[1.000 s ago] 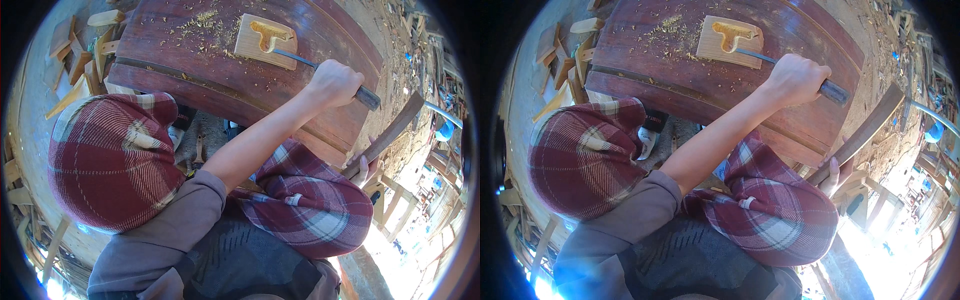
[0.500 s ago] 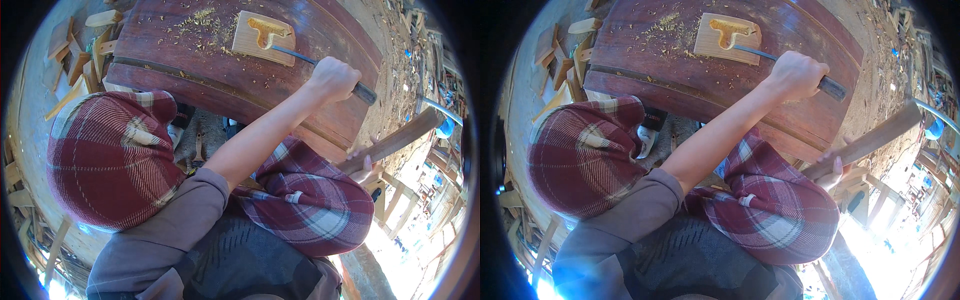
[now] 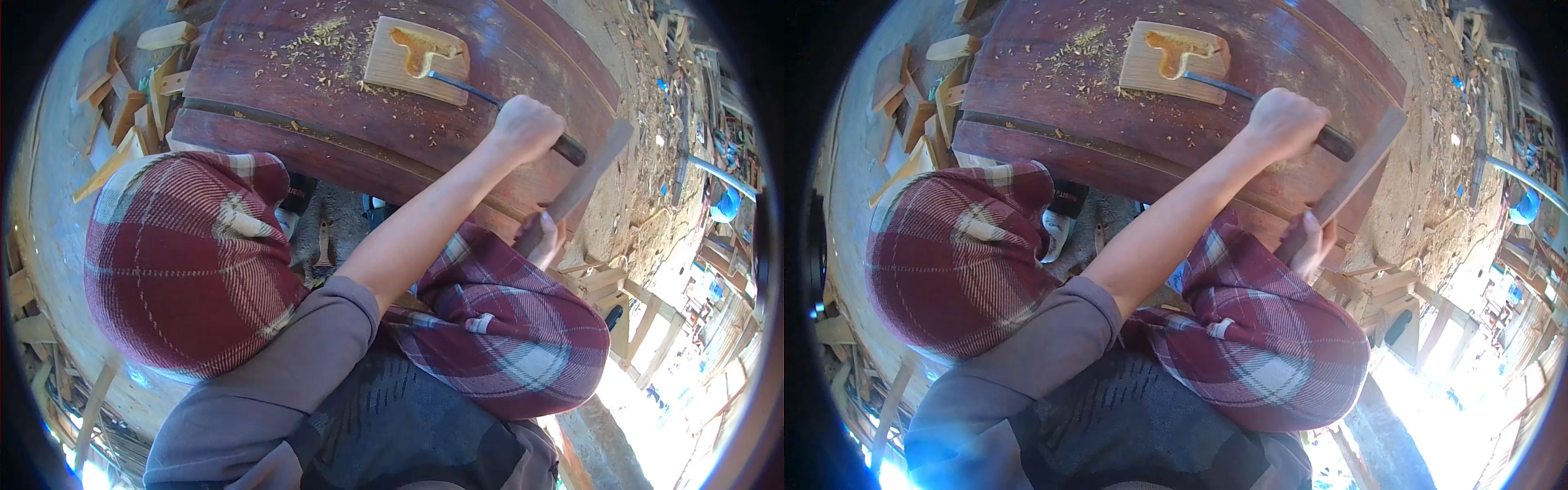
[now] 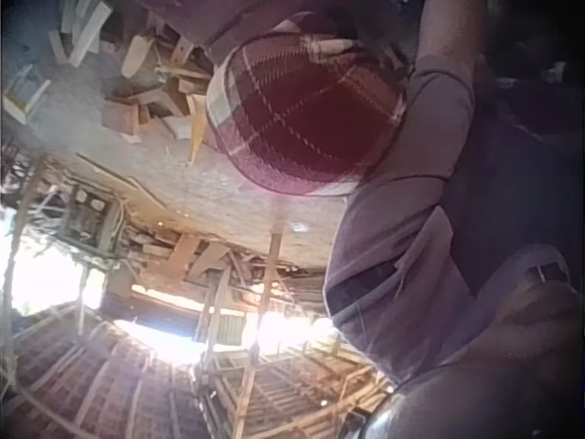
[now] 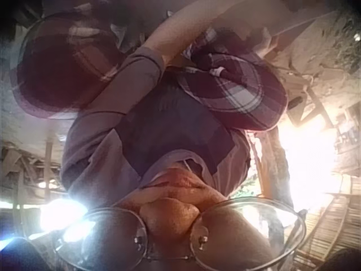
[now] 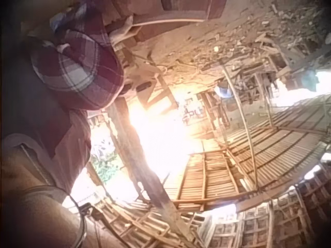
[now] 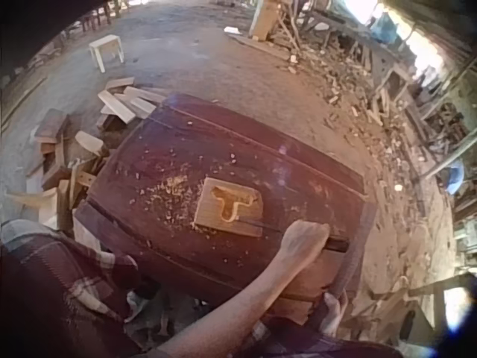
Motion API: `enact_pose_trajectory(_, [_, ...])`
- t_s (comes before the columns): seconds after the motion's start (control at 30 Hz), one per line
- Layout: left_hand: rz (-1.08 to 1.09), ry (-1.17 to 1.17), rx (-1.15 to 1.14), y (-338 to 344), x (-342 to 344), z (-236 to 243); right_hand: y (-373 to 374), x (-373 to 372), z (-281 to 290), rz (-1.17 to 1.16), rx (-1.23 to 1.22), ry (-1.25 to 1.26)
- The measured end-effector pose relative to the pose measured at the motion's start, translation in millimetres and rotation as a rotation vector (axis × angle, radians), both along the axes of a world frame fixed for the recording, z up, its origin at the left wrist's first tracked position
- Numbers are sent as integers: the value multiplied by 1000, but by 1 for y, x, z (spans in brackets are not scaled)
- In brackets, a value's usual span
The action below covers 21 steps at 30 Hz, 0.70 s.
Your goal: Carving a shape into a small piece of wood using a chisel and mallet.
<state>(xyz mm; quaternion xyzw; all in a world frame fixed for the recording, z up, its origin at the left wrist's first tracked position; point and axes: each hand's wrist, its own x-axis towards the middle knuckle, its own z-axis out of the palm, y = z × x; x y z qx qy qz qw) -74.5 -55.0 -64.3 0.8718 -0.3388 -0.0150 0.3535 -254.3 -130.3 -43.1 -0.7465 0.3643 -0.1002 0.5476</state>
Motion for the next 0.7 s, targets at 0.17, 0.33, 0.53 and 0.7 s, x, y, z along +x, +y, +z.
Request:
enact_pose_trajectory(0.17, [-22, -22, -58, 2, -1, 6, -11, -2, -7, -189, 199, -222])
enact_pose_trajectory(0.33, [-24, -12, 11, 13, 3, -3, -10, -3, -15, -112, 204, -132])
enact_pose_trajectory(0.53, [-20, 9, 18, 15, 7, -3, 2, 7, -14, -427, 144, -231])
enact_pose_trajectory(0.7, [36, 15, -36, 18, 10, 9, 0, 4, 4, -119, 75, -106])
